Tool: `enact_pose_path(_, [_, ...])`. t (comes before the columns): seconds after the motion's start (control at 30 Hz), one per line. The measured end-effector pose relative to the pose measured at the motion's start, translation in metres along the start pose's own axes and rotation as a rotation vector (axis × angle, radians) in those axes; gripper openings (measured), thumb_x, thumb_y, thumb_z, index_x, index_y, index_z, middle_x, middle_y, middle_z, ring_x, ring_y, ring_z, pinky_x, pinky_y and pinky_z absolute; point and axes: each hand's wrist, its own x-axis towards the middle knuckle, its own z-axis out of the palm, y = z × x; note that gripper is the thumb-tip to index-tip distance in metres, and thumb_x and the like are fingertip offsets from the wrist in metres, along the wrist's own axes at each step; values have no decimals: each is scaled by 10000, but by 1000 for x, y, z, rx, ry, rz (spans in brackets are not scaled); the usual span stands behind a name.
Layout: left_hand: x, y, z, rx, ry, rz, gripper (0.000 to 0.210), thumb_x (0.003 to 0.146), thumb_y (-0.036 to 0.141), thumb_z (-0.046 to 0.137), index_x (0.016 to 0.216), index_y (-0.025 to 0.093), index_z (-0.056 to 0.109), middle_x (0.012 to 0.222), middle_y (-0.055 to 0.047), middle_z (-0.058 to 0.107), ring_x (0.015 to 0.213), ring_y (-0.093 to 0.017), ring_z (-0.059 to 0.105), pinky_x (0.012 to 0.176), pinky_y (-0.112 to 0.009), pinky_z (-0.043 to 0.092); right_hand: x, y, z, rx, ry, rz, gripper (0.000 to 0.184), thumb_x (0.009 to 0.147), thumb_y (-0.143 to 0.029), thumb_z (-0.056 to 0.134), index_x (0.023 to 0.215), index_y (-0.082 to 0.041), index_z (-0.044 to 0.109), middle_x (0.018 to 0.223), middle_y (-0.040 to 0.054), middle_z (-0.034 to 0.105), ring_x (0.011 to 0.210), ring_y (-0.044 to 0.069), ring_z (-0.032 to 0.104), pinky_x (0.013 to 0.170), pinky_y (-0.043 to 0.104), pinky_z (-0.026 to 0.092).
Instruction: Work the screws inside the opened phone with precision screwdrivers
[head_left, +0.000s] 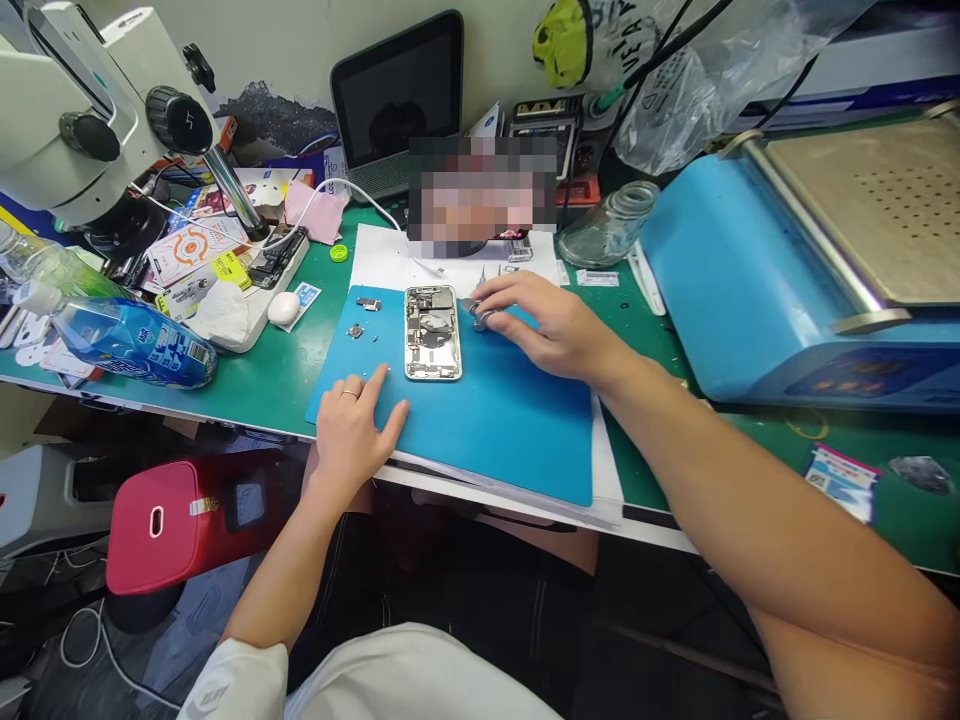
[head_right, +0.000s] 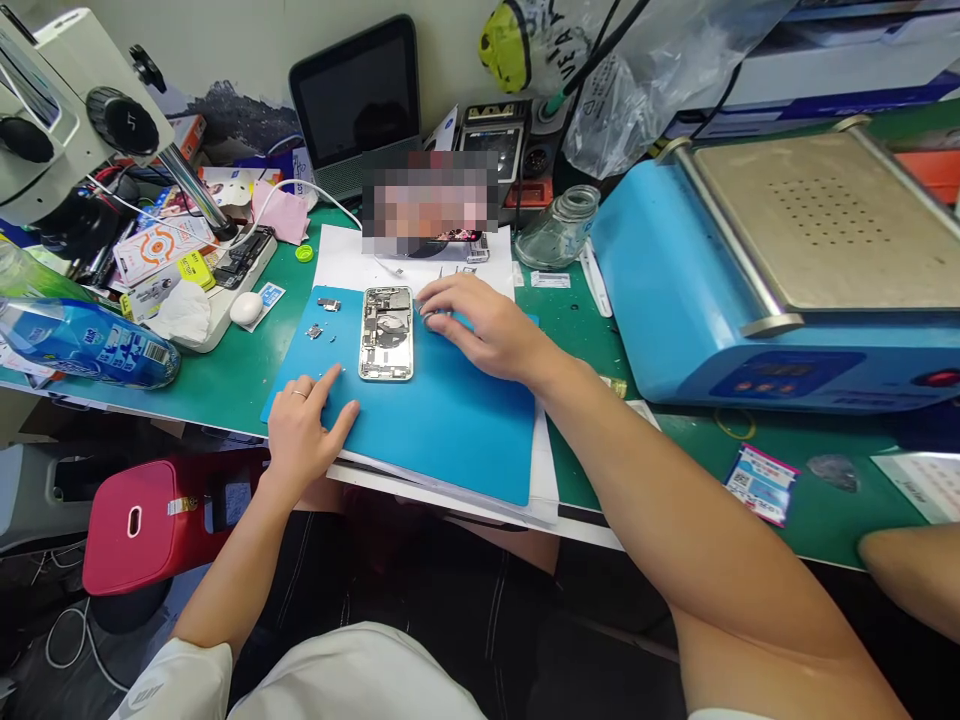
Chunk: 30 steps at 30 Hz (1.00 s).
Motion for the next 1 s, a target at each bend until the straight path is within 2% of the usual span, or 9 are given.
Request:
enact_pose_path(0.1, [0, 0, 0, 4, 0, -4, 527, 1063, 528, 503, 1420, 171, 654, 983, -106, 679, 890, -268, 617, 773, -368, 413, 0, -5, 3, 157, 162, 105, 277, 1051, -496, 523, 1094, -278, 687, 1185, 83, 773, 1114, 277, 734, 985, 484, 599])
enact_pose_path(0.17, [1, 0, 0, 5, 6, 1, 524, 1063, 525, 506, 1415, 167, 657, 977, -107, 675, 889, -270, 616, 764, -367, 410, 0, -7, 5, 233, 217, 147, 296, 1049, -533, 522, 1111, -284, 669, 1162, 69, 782, 1096, 267, 742, 967, 476, 604])
enact_pose_path(0.27, [1, -1, 1, 3, 26, 16, 525, 1058, 518, 519, 1412, 156, 659, 967, -103, 670, 887, -272, 612, 752, -369, 406, 1, -10, 7, 298, 270, 130, 311, 1044, -561, 527, 1100, -285, 659, 1116, 53, 786, 1088, 257, 744, 979, 471, 597])
enact_pose_path(0.47, [1, -1, 1, 10, 25, 13, 524, 1062, 529, 504, 1406, 168, 665, 964, -99, 673, 881, -267, 609, 755, -369, 408, 3, -13, 8, 317, 255, 70, 393, 1035, -633, 480, 1066, -293, 675, 1013, 46, 781, 996, 245, 748, 943, 459, 614])
enact_pose_path(0.73, [1, 0, 1, -3, 13, 7, 520, 1060, 528, 507, 1405, 172, 666, 973, -105, 670, 896, -270, 616, 762, -371, 409, 1, -17, 7, 284, 219, 53, 363, 1028, -641, 481, 1052, -345, 689, 965, 38, 763, 988, 254, 734, 932, 467, 614])
enact_pose_path(0.87, [1, 0, 1, -6, 22, 13, 521, 1063, 526, 502, 1401, 166, 669, 964, -104, 663, 884, -269, 608, 754, -371, 400, 2, -16, 11, 447, 244, 146, 381, 1003, -666, 527, 1011, -300, 630, 858, 21, 725, 899, 233, 759, 844, 424, 638])
enact_pose_path(1.0, [0, 0, 1, -3, 6, 4, 521, 1064, 530, 497, 1408, 175, 662, 964, -101, 661, 891, -268, 605, 759, -370, 399, 4, -7, 18, 629, 283, 281, 432, 961, -728, 554, 970, -296, 543, 723, -34, 602, 742, 191, 740, 685, 342, 621])
